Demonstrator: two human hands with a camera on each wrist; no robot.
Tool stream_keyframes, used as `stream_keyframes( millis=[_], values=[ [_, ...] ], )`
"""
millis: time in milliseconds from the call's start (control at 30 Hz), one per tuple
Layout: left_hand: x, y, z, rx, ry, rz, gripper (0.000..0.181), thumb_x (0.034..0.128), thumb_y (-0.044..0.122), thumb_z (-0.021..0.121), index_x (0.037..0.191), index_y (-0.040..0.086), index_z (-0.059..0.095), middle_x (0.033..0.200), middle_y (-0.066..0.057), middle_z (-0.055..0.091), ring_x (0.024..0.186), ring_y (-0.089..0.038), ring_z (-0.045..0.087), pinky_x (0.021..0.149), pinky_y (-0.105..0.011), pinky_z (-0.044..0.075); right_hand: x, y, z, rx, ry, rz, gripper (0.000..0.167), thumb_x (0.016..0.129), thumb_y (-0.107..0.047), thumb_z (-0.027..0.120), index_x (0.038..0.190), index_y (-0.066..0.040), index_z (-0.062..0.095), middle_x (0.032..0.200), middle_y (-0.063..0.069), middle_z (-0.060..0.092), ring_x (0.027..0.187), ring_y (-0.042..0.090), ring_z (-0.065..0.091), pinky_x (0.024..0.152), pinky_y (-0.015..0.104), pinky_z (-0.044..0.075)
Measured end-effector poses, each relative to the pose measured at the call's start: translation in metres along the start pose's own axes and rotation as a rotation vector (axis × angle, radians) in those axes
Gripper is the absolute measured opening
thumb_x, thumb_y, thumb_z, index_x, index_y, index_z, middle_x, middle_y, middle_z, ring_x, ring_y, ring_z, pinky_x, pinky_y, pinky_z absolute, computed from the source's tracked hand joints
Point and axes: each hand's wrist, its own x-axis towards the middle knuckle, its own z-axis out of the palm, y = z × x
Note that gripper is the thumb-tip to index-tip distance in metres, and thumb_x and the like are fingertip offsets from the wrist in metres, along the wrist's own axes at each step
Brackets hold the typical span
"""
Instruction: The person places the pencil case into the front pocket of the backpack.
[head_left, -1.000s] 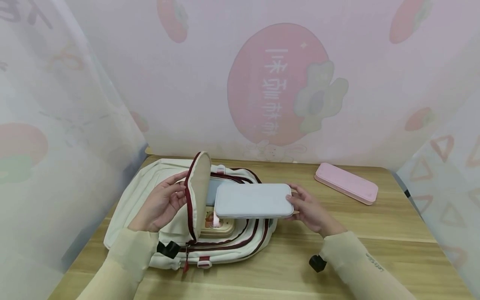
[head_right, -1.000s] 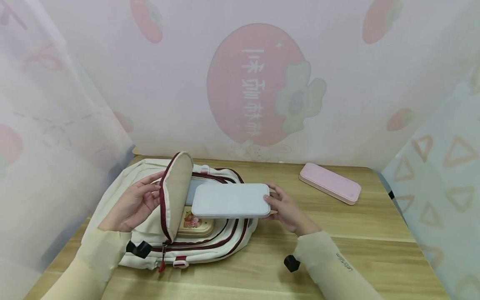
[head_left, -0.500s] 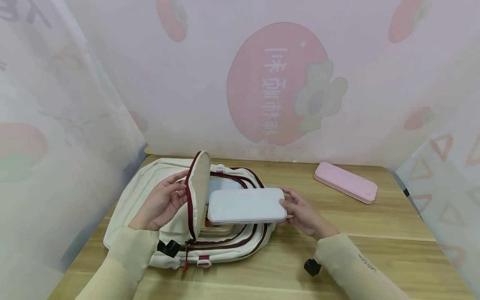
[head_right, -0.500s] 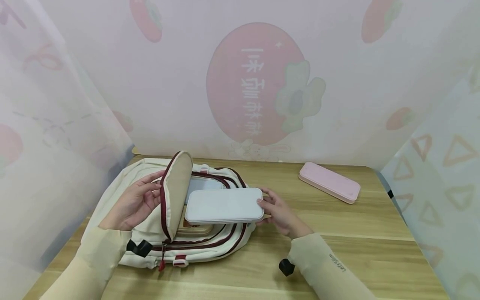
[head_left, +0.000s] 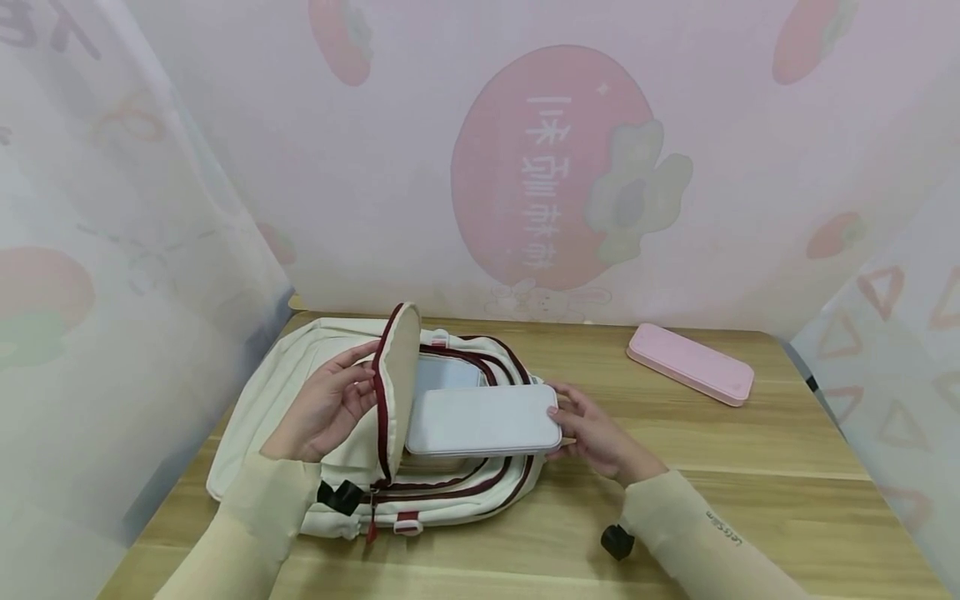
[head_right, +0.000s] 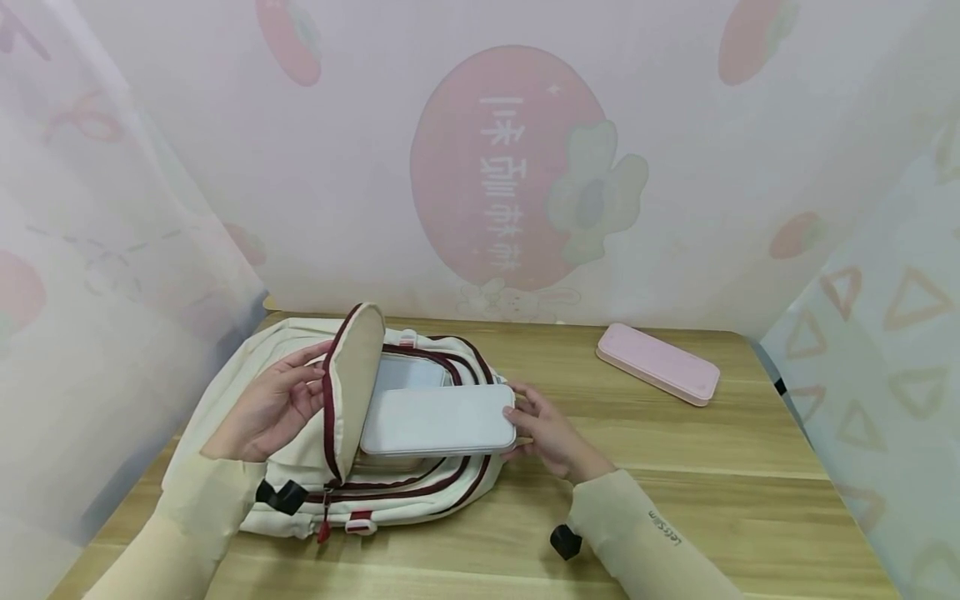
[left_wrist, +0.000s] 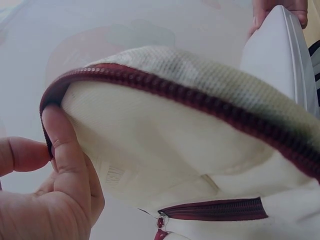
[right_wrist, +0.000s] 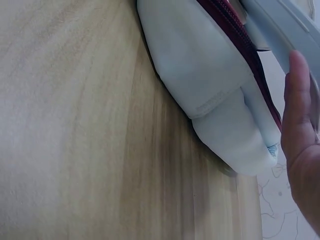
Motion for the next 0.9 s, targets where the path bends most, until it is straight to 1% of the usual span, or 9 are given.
stream_keyframes(
  millis=[167,267,500,600,700,800,900],
  values=[
    [0.000,0.001,0.000,-0.003,-0.005,0.002,0.034,0.1050,-0.010,0.039,0.131,0.005,0.056,0.104,-0.009,0.065,0.085,-0.015,0.066,0.079,-0.027,0.057,-0.002,0.002,-0.001,0.026,-0.046,0.019,0.056,0.110,-0.008,0.042,0.161,-0.003,0.019,0.152,0.031,0.032,0.105,0.024,0.065,0.084,0.052,0.058],
    [0.001,0.002,0.001,0.001,-0.004,0.004,0.034,0.1049,-0.010,0.038,0.130,0.005,0.056,0.106,-0.009,0.065,0.086,-0.015,0.067,0.080,-0.027,0.057,-0.003,0.002,0.000,0.018,-0.049,0.026,0.058,0.110,-0.007,0.042,0.162,-0.003,0.017,0.148,0.032,0.033,0.106,0.025,0.064,0.086,0.054,0.058],
    [0.003,0.002,0.008,0.027,0.005,0.009,0.035,0.1043,-0.010,0.038,0.135,0.001,0.047,0.105,-0.009,0.064,0.085,-0.015,0.066,0.080,-0.026,0.056,-0.006,0.003,0.009,-0.002,-0.039,0.035,0.058,0.110,-0.008,0.045,0.161,-0.003,0.019,0.143,0.029,0.038,0.109,0.026,0.062,0.087,0.052,0.058],
    [0.005,0.001,0.010,0.022,-0.005,0.015,0.034,0.1042,-0.011,0.039,0.132,0.002,0.053,0.103,-0.008,0.064,0.084,-0.014,0.066,0.079,-0.026,0.055,-0.006,0.003,0.013,-0.011,-0.031,0.041,0.058,0.109,-0.009,0.048,0.160,-0.003,0.021,0.141,0.026,0.041,0.108,0.025,0.062,0.086,0.050,0.059],
    [0.006,0.000,0.012,0.013,-0.024,0.019,0.034,0.1047,-0.010,0.039,0.128,0.005,0.058,0.101,-0.007,0.065,0.084,-0.014,0.066,0.078,-0.026,0.056,-0.007,0.001,0.015,-0.030,-0.006,0.049,0.060,0.108,-0.009,0.052,0.161,-0.004,0.024,0.137,0.023,0.044,0.104,0.024,0.062,0.083,0.045,0.059],
    [0.006,-0.001,0.013,0.011,-0.028,0.018,0.035,0.1045,-0.011,0.038,0.128,0.006,0.059,0.100,-0.007,0.066,0.083,-0.014,0.066,0.077,-0.025,0.056,-0.007,0.000,0.018,-0.036,-0.001,0.062,0.062,0.106,-0.009,0.055,0.160,-0.003,0.025,0.135,0.023,0.048,0.102,0.023,0.064,0.083,0.043,0.060],
    [0.006,-0.002,0.016,0.038,-0.026,0.015,0.036,0.1044,-0.011,0.038,0.130,0.006,0.057,0.100,-0.007,0.066,0.083,-0.013,0.066,0.075,-0.024,0.056,-0.006,-0.002,0.023,-0.029,-0.003,0.073,0.061,0.106,-0.007,0.055,0.160,-0.002,0.026,0.135,0.023,0.050,0.102,0.023,0.064,0.082,0.042,0.060]
  ],
)
